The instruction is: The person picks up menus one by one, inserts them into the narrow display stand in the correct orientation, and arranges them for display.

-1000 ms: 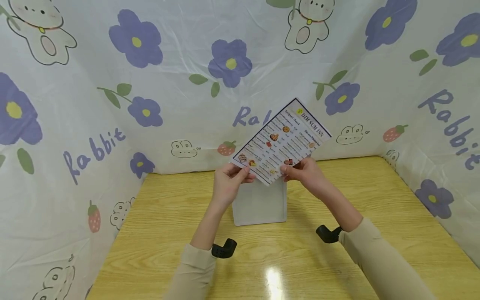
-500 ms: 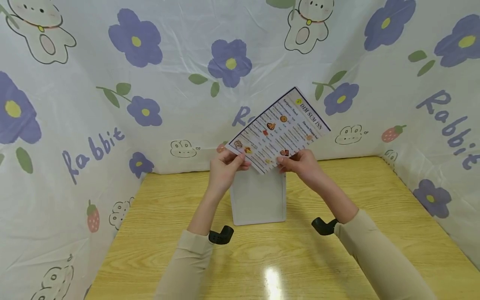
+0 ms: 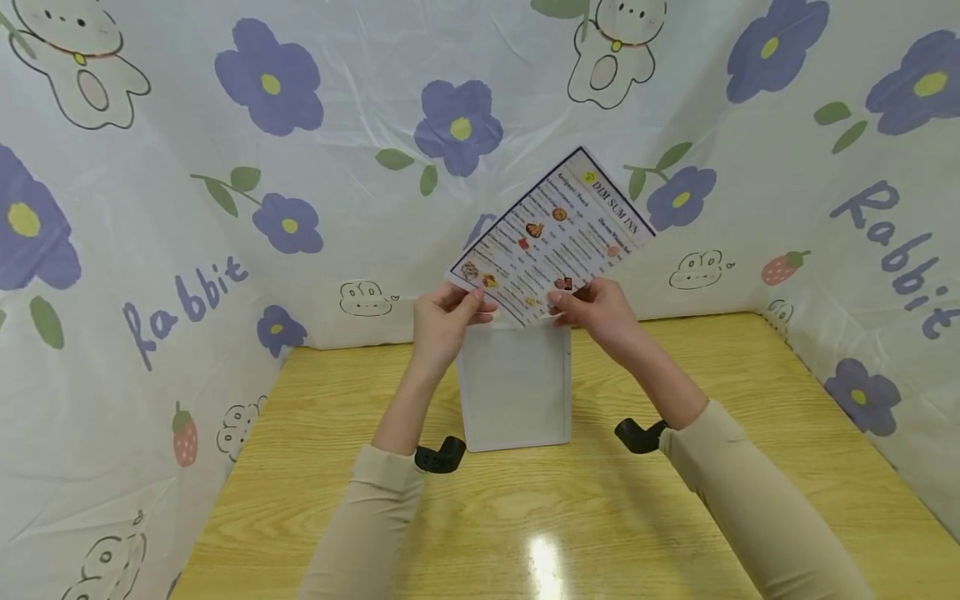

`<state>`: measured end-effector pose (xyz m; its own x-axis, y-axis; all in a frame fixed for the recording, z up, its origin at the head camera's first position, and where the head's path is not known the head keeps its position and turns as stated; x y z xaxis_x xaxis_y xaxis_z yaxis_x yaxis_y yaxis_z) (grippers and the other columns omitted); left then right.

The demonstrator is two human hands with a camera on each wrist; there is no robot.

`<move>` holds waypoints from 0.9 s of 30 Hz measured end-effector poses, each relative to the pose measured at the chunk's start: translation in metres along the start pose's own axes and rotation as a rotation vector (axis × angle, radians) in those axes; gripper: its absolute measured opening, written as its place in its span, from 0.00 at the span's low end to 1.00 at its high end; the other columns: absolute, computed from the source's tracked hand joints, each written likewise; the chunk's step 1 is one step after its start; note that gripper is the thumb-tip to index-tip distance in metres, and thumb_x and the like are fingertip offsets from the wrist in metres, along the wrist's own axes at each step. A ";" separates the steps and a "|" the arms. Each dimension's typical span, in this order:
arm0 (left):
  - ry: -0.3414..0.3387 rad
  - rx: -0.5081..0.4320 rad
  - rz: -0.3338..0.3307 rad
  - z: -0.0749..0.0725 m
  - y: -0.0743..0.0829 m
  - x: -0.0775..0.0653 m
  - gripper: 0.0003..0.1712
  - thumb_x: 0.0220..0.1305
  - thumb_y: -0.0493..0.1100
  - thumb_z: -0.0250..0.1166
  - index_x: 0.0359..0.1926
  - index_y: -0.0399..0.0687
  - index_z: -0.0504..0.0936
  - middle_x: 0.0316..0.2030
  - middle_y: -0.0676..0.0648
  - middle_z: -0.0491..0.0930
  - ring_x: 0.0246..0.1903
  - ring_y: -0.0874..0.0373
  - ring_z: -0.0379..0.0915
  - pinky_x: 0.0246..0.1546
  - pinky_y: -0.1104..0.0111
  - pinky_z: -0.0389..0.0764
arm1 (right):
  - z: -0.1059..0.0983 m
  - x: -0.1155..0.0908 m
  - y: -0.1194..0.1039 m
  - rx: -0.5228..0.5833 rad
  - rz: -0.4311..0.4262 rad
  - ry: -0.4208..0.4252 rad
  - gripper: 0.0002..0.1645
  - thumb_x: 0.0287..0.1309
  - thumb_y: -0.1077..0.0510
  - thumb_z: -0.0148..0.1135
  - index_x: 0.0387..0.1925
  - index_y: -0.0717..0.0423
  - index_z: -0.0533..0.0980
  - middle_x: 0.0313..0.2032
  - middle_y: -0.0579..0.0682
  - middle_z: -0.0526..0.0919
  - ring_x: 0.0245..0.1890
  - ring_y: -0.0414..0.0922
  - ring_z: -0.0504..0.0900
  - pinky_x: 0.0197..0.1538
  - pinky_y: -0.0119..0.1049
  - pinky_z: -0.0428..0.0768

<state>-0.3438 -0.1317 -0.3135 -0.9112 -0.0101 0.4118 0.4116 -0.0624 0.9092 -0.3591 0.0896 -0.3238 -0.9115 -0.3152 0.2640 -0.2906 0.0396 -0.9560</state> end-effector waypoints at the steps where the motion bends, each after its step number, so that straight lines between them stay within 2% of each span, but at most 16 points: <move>1: 0.006 0.010 0.003 -0.001 0.001 0.000 0.11 0.71 0.31 0.64 0.51 0.28 0.83 0.41 0.32 0.85 0.35 0.49 0.87 0.41 0.59 0.87 | 0.000 0.001 -0.001 -0.002 -0.001 0.007 0.21 0.73 0.60 0.60 0.62 0.64 0.74 0.54 0.58 0.83 0.46 0.51 0.82 0.48 0.41 0.85; 6: 0.047 0.044 0.016 -0.004 0.004 0.002 0.11 0.72 0.31 0.63 0.51 0.28 0.83 0.42 0.32 0.86 0.40 0.38 0.85 0.40 0.60 0.87 | 0.001 0.005 -0.008 0.008 -0.008 0.050 0.19 0.74 0.61 0.59 0.62 0.65 0.74 0.54 0.60 0.82 0.47 0.54 0.82 0.48 0.41 0.85; 7: 0.056 0.055 0.013 -0.005 0.004 0.002 0.11 0.72 0.32 0.64 0.51 0.28 0.83 0.41 0.33 0.86 0.40 0.38 0.85 0.40 0.61 0.87 | 0.002 0.006 -0.009 0.010 -0.009 0.057 0.19 0.74 0.62 0.58 0.62 0.65 0.74 0.54 0.60 0.82 0.48 0.54 0.81 0.48 0.41 0.85; 9: 0.070 0.077 0.006 -0.007 0.004 0.003 0.11 0.72 0.33 0.64 0.50 0.29 0.83 0.41 0.33 0.86 0.39 0.41 0.86 0.38 0.62 0.87 | 0.003 0.007 -0.010 0.018 -0.004 0.070 0.19 0.75 0.63 0.57 0.63 0.66 0.73 0.54 0.61 0.81 0.48 0.54 0.81 0.48 0.41 0.85; 13: 0.091 0.162 -0.002 -0.010 0.002 0.004 0.10 0.71 0.34 0.65 0.49 0.30 0.84 0.38 0.35 0.86 0.34 0.56 0.84 0.36 0.66 0.86 | 0.004 0.009 -0.006 0.026 0.019 0.086 0.19 0.75 0.64 0.56 0.63 0.66 0.73 0.53 0.61 0.81 0.47 0.52 0.81 0.47 0.41 0.85; 16: 0.104 0.219 -0.009 -0.011 0.000 0.005 0.10 0.71 0.34 0.65 0.47 0.30 0.85 0.37 0.34 0.86 0.34 0.57 0.82 0.37 0.68 0.86 | 0.004 0.010 -0.002 0.025 0.035 0.094 0.19 0.75 0.63 0.56 0.63 0.67 0.73 0.52 0.61 0.81 0.45 0.49 0.81 0.47 0.40 0.85; 22: 0.110 0.311 -0.007 -0.012 -0.001 0.007 0.10 0.70 0.35 0.65 0.47 0.31 0.86 0.39 0.36 0.87 0.40 0.43 0.84 0.37 0.73 0.81 | 0.002 0.011 0.001 0.000 0.056 0.119 0.17 0.75 0.63 0.56 0.59 0.68 0.74 0.47 0.58 0.81 0.43 0.46 0.82 0.47 0.38 0.85; 27: 0.102 0.317 -0.067 -0.012 -0.009 0.007 0.10 0.69 0.35 0.66 0.46 0.30 0.86 0.39 0.36 0.87 0.44 0.39 0.84 0.38 0.71 0.81 | 0.000 0.010 0.000 -0.070 0.051 0.116 0.17 0.76 0.62 0.55 0.58 0.70 0.74 0.47 0.61 0.81 0.45 0.53 0.81 0.48 0.40 0.84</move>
Point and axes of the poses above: each hand's wrist, its own x-axis towards the middle knuckle, its own z-axis out of the palm, y = z × x, the point moved 8 cm from there along x, towards the middle knuckle
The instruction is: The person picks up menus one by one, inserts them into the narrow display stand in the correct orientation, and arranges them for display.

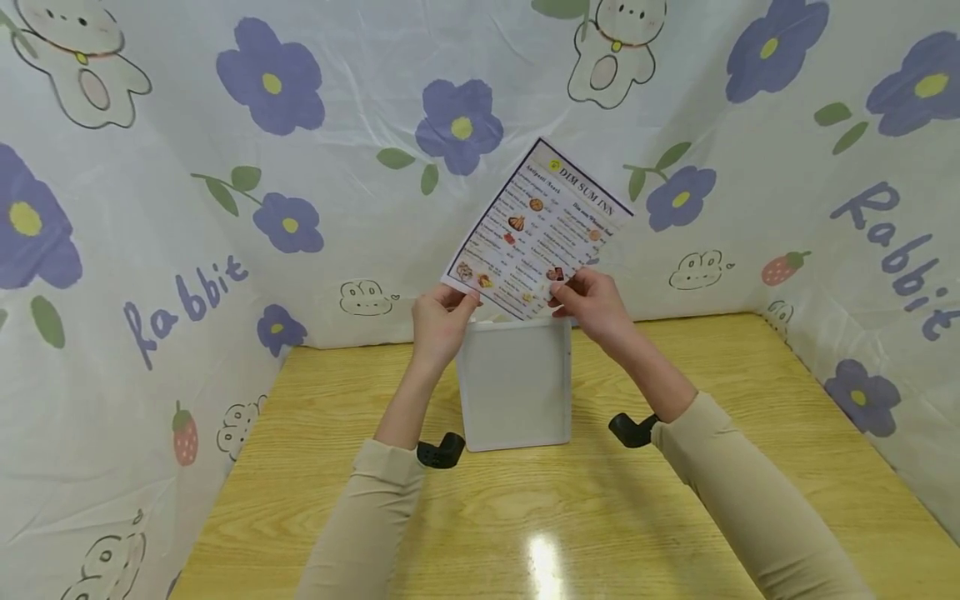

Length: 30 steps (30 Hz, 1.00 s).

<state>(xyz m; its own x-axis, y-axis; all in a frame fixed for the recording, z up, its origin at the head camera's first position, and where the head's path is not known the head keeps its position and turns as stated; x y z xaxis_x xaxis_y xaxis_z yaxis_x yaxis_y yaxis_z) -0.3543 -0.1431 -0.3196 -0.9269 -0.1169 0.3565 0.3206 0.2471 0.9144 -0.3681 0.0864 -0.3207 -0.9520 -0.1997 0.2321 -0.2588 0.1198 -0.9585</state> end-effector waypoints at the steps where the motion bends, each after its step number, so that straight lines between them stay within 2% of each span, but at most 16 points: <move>1: -0.003 0.003 -0.012 0.000 -0.002 0.000 0.10 0.69 0.35 0.66 0.45 0.30 0.86 0.39 0.36 0.87 0.44 0.39 0.84 0.38 0.70 0.81 | 0.000 0.000 -0.001 -0.021 -0.004 -0.002 0.17 0.76 0.62 0.55 0.58 0.70 0.74 0.48 0.62 0.81 0.46 0.55 0.81 0.49 0.41 0.84; 6: -0.011 0.017 -0.050 0.001 -0.006 0.001 0.10 0.69 0.36 0.66 0.44 0.30 0.86 0.39 0.37 0.87 0.43 0.43 0.85 0.41 0.67 0.83 | -0.002 0.000 -0.005 -0.128 -0.025 0.010 0.14 0.77 0.61 0.54 0.50 0.71 0.75 0.45 0.66 0.82 0.47 0.59 0.81 0.52 0.47 0.82; 9: -0.013 0.016 -0.065 0.001 -0.007 0.002 0.10 0.70 0.36 0.66 0.45 0.31 0.86 0.39 0.38 0.87 0.43 0.46 0.85 0.41 0.67 0.82 | -0.003 0.002 -0.005 -0.151 -0.019 0.024 0.13 0.77 0.60 0.55 0.45 0.70 0.75 0.43 0.66 0.82 0.47 0.60 0.82 0.54 0.49 0.82; 14: -0.013 0.000 -0.066 0.000 -0.007 0.005 0.10 0.70 0.35 0.65 0.45 0.30 0.86 0.39 0.37 0.87 0.43 0.46 0.86 0.40 0.69 0.82 | -0.001 0.003 -0.006 -0.160 0.000 0.032 0.12 0.76 0.60 0.55 0.45 0.69 0.75 0.42 0.65 0.82 0.46 0.59 0.82 0.54 0.50 0.81; 19: -0.025 -0.031 -0.075 0.002 -0.007 0.005 0.10 0.70 0.35 0.65 0.47 0.30 0.85 0.40 0.37 0.86 0.42 0.44 0.85 0.42 0.68 0.82 | -0.002 0.006 -0.008 -0.199 0.001 0.044 0.13 0.77 0.59 0.55 0.47 0.69 0.76 0.41 0.64 0.83 0.44 0.56 0.82 0.47 0.41 0.82; 22: -0.035 -0.046 -0.081 0.003 -0.008 0.005 0.10 0.69 0.34 0.66 0.47 0.29 0.85 0.40 0.36 0.86 0.42 0.41 0.85 0.44 0.65 0.83 | -0.004 0.007 -0.006 -0.211 0.008 0.040 0.14 0.77 0.59 0.54 0.50 0.68 0.76 0.42 0.63 0.83 0.44 0.55 0.83 0.44 0.37 0.80; 27: -0.032 -0.100 -0.108 0.001 -0.014 0.005 0.13 0.68 0.33 0.67 0.50 0.29 0.84 0.42 0.34 0.86 0.44 0.36 0.83 0.51 0.53 0.82 | -0.005 0.008 -0.002 -0.215 0.025 0.011 0.14 0.78 0.59 0.53 0.50 0.68 0.76 0.43 0.62 0.82 0.45 0.57 0.82 0.47 0.41 0.80; 30: -0.003 -0.141 -0.114 -0.004 -0.017 0.005 0.15 0.67 0.34 0.68 0.52 0.29 0.82 0.43 0.35 0.86 0.43 0.37 0.83 0.48 0.57 0.84 | -0.005 0.008 -0.001 -0.241 0.024 -0.004 0.14 0.78 0.59 0.52 0.48 0.69 0.76 0.42 0.63 0.82 0.46 0.60 0.81 0.50 0.46 0.79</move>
Point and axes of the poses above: each hand's wrist, its own x-axis towards the middle knuckle, its own z-axis out of the palm, y = z × x, the point moved 8 cm from there along x, towards the middle knuckle
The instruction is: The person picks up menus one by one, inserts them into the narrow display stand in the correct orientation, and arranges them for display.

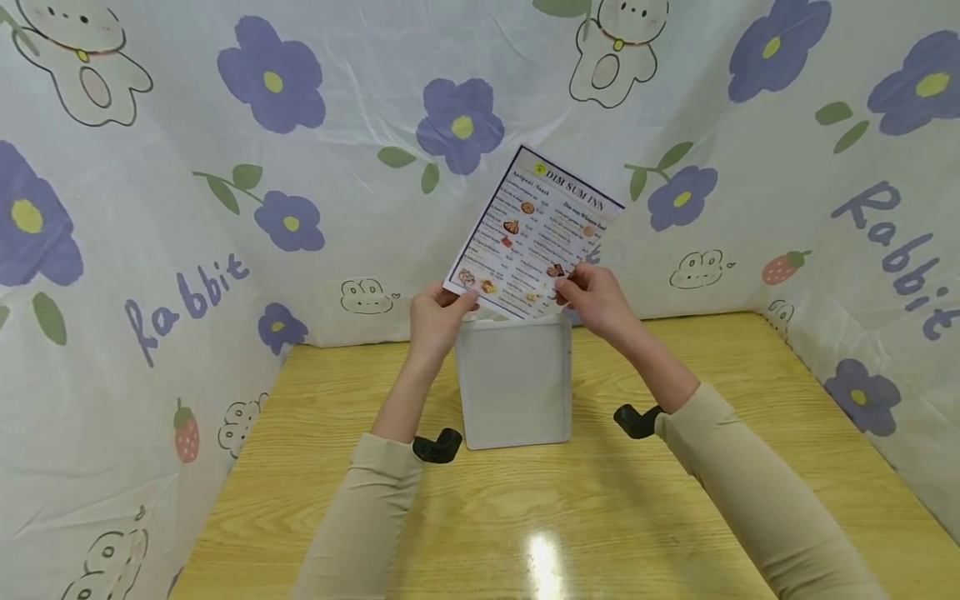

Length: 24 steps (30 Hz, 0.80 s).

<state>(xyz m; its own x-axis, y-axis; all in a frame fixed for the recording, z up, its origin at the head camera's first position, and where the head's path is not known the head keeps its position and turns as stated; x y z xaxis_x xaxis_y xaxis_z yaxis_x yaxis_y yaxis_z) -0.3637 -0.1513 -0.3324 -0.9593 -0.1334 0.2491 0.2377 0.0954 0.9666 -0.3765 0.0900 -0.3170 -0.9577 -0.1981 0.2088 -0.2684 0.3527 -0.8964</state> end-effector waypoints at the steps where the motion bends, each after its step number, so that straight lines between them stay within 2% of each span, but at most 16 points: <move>1: 0.014 -0.005 0.002 -0.002 0.000 0.000 0.15 0.67 0.35 0.69 0.52 0.30 0.82 0.42 0.35 0.86 0.42 0.38 0.83 0.44 0.61 0.84 | 0.000 0.000 0.000 -0.016 -0.005 -0.004 0.14 0.78 0.59 0.51 0.48 0.69 0.76 0.42 0.63 0.82 0.47 0.60 0.81 0.50 0.47 0.79; 4: 0.048 0.007 0.012 -0.007 0.000 0.000 0.16 0.68 0.38 0.69 0.52 0.34 0.81 0.40 0.38 0.86 0.38 0.47 0.82 0.32 0.72 0.79 | -0.001 -0.001 0.001 -0.063 -0.015 -0.012 0.14 0.79 0.59 0.50 0.49 0.68 0.76 0.43 0.63 0.82 0.48 0.61 0.80 0.49 0.47 0.77; 6: 0.063 0.023 0.020 -0.009 0.001 0.000 0.15 0.68 0.39 0.70 0.52 0.35 0.82 0.40 0.39 0.86 0.37 0.52 0.80 0.29 0.74 0.76 | -0.001 -0.002 0.000 -0.088 -0.026 -0.020 0.15 0.79 0.59 0.49 0.51 0.68 0.76 0.44 0.63 0.82 0.48 0.59 0.80 0.47 0.46 0.76; 12: 0.052 0.019 0.051 -0.009 0.003 -0.001 0.14 0.70 0.38 0.68 0.52 0.34 0.82 0.43 0.38 0.85 0.40 0.56 0.78 0.38 0.72 0.77 | -0.001 -0.003 -0.003 -0.122 -0.062 -0.033 0.16 0.79 0.60 0.49 0.56 0.66 0.76 0.49 0.63 0.83 0.49 0.57 0.81 0.48 0.46 0.76; 14: 0.045 0.019 0.059 -0.008 0.003 -0.002 0.13 0.70 0.38 0.68 0.50 0.33 0.83 0.42 0.38 0.85 0.39 0.55 0.78 0.38 0.72 0.77 | -0.002 -0.003 -0.004 -0.129 -0.075 -0.034 0.16 0.79 0.60 0.49 0.57 0.66 0.76 0.51 0.63 0.83 0.50 0.57 0.81 0.49 0.46 0.77; 19: 0.008 0.029 0.060 -0.005 0.003 -0.004 0.10 0.68 0.38 0.69 0.44 0.34 0.84 0.39 0.41 0.84 0.38 0.55 0.77 0.36 0.72 0.78 | -0.005 -0.004 -0.004 -0.167 -0.087 -0.027 0.16 0.79 0.60 0.49 0.57 0.64 0.77 0.50 0.62 0.84 0.47 0.56 0.81 0.42 0.43 0.74; 24: -0.022 0.031 0.053 -0.004 -0.002 -0.006 0.09 0.67 0.37 0.70 0.42 0.33 0.86 0.37 0.43 0.84 0.37 0.55 0.75 0.35 0.72 0.76 | -0.005 -0.004 -0.002 -0.184 -0.074 -0.033 0.14 0.79 0.59 0.49 0.53 0.64 0.77 0.47 0.62 0.83 0.46 0.56 0.80 0.41 0.43 0.73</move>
Point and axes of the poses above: each hand's wrist, its own x-axis towards the middle knuckle, its own z-axis out of the palm, y = z × x, the point moved 8 cm from there along x, towards the middle knuckle
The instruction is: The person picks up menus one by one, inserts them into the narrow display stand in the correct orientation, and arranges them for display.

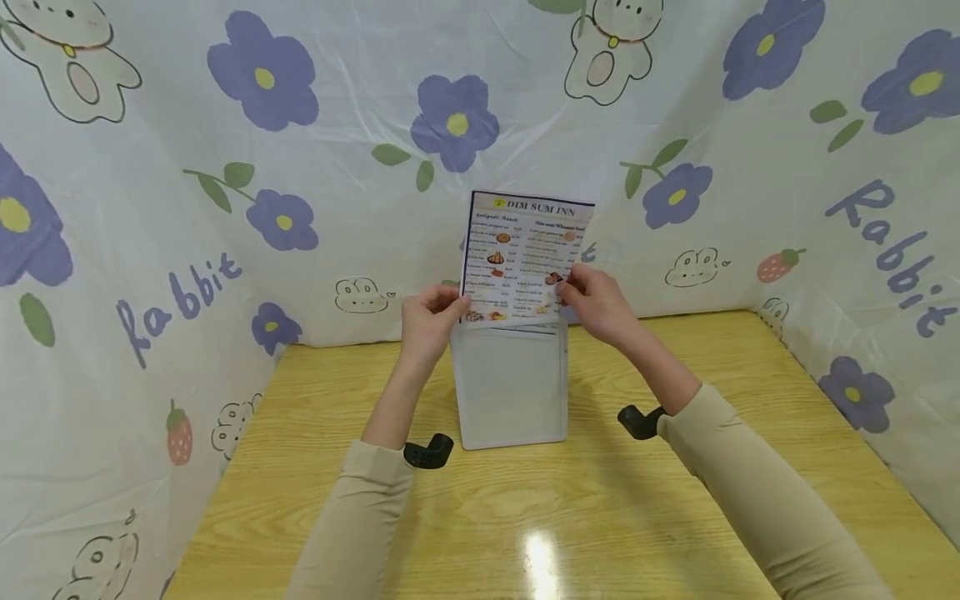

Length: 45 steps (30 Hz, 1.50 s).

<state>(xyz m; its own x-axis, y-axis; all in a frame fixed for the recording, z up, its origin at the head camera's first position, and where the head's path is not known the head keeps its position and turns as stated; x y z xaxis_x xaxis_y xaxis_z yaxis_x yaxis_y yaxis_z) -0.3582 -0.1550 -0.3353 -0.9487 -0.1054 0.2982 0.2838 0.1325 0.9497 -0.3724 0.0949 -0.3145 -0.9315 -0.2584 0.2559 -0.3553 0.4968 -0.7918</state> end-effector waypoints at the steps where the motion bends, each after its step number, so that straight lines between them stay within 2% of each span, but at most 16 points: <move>1: -0.004 0.000 0.005 0.000 -0.001 0.000 0.09 0.67 0.37 0.70 0.42 0.33 0.86 0.37 0.44 0.84 0.37 0.56 0.75 0.35 0.71 0.76 | 0.000 0.000 0.000 0.001 0.003 0.000 0.14 0.79 0.59 0.50 0.52 0.64 0.77 0.46 0.62 0.83 0.46 0.56 0.79 0.42 0.43 0.73; 6: -0.003 -0.005 0.017 -0.002 -0.004 -0.001 0.09 0.65 0.35 0.70 0.41 0.29 0.86 0.35 0.46 0.82 0.38 0.56 0.73 0.36 0.72 0.75 | 0.001 0.000 0.000 0.001 0.001 0.007 0.13 0.79 0.58 0.51 0.49 0.64 0.76 0.45 0.61 0.83 0.43 0.56 0.78 0.40 0.42 0.71; 10: 0.005 -0.004 0.004 -0.004 -0.007 -0.003 0.09 0.64 0.33 0.70 0.41 0.28 0.86 0.35 0.46 0.81 0.41 0.55 0.73 0.38 0.72 0.75 | 0.001 0.000 -0.001 0.013 -0.002 0.006 0.12 0.78 0.59 0.52 0.46 0.65 0.76 0.45 0.61 0.83 0.45 0.57 0.79 0.44 0.42 0.73; 14: 0.000 0.008 -0.010 -0.005 -0.011 -0.005 0.09 0.64 0.33 0.71 0.42 0.29 0.86 0.38 0.44 0.83 0.50 0.56 0.73 0.43 0.73 0.75 | 0.001 -0.001 -0.003 0.016 -0.003 0.005 0.11 0.78 0.59 0.51 0.44 0.65 0.75 0.45 0.61 0.82 0.46 0.57 0.79 0.46 0.43 0.75; 17: -0.006 0.013 -0.027 -0.006 -0.015 -0.007 0.09 0.64 0.34 0.71 0.42 0.30 0.87 0.39 0.44 0.83 0.49 0.56 0.73 0.43 0.73 0.75 | 0.002 -0.001 -0.003 0.021 -0.004 0.004 0.11 0.78 0.60 0.52 0.46 0.66 0.76 0.45 0.61 0.82 0.46 0.56 0.79 0.47 0.43 0.76; 21: -0.031 0.025 -0.048 -0.006 -0.020 -0.009 0.10 0.64 0.35 0.71 0.42 0.30 0.86 0.37 0.45 0.82 0.40 0.55 0.72 0.38 0.71 0.75 | 0.003 -0.001 -0.004 0.027 -0.002 0.003 0.11 0.78 0.60 0.52 0.47 0.66 0.76 0.47 0.61 0.82 0.46 0.55 0.79 0.50 0.44 0.77; 26: -0.074 0.034 -0.065 -0.005 -0.024 -0.011 0.10 0.66 0.35 0.69 0.43 0.30 0.85 0.40 0.44 0.81 0.41 0.55 0.72 0.40 0.70 0.75 | 0.004 -0.001 -0.004 0.012 0.003 0.003 0.11 0.78 0.60 0.52 0.47 0.66 0.77 0.46 0.60 0.82 0.44 0.54 0.77 0.49 0.44 0.76; 33: -0.085 0.023 -0.082 -0.005 -0.026 -0.011 0.10 0.66 0.35 0.69 0.45 0.31 0.85 0.41 0.44 0.81 0.42 0.55 0.73 0.41 0.70 0.75 | 0.007 -0.003 -0.001 0.005 0.021 -0.016 0.11 0.78 0.58 0.52 0.45 0.63 0.76 0.43 0.59 0.81 0.41 0.53 0.75 0.41 0.43 0.72; 45: -0.076 0.019 -0.094 -0.006 -0.021 -0.009 0.11 0.65 0.34 0.69 0.46 0.30 0.85 0.41 0.45 0.81 0.43 0.56 0.73 0.42 0.71 0.76 | 0.015 -0.007 0.009 0.022 0.040 -0.041 0.11 0.78 0.59 0.52 0.46 0.63 0.76 0.46 0.59 0.82 0.44 0.54 0.76 0.46 0.45 0.74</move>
<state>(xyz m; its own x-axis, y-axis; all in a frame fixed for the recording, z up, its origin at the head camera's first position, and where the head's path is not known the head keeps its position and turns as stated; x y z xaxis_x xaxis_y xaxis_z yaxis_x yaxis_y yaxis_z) -0.3553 -0.1624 -0.3574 -0.9790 -0.0433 0.1992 0.1912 0.1440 0.9709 -0.3677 0.0889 -0.3312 -0.9410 -0.2726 0.2008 -0.3152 0.4889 -0.8134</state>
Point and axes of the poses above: each hand's wrist, its own x-axis towards the middle knuckle, its own z-axis out of the palm, y = z × x, the point moved 8 cm from there along x, towards the middle knuckle
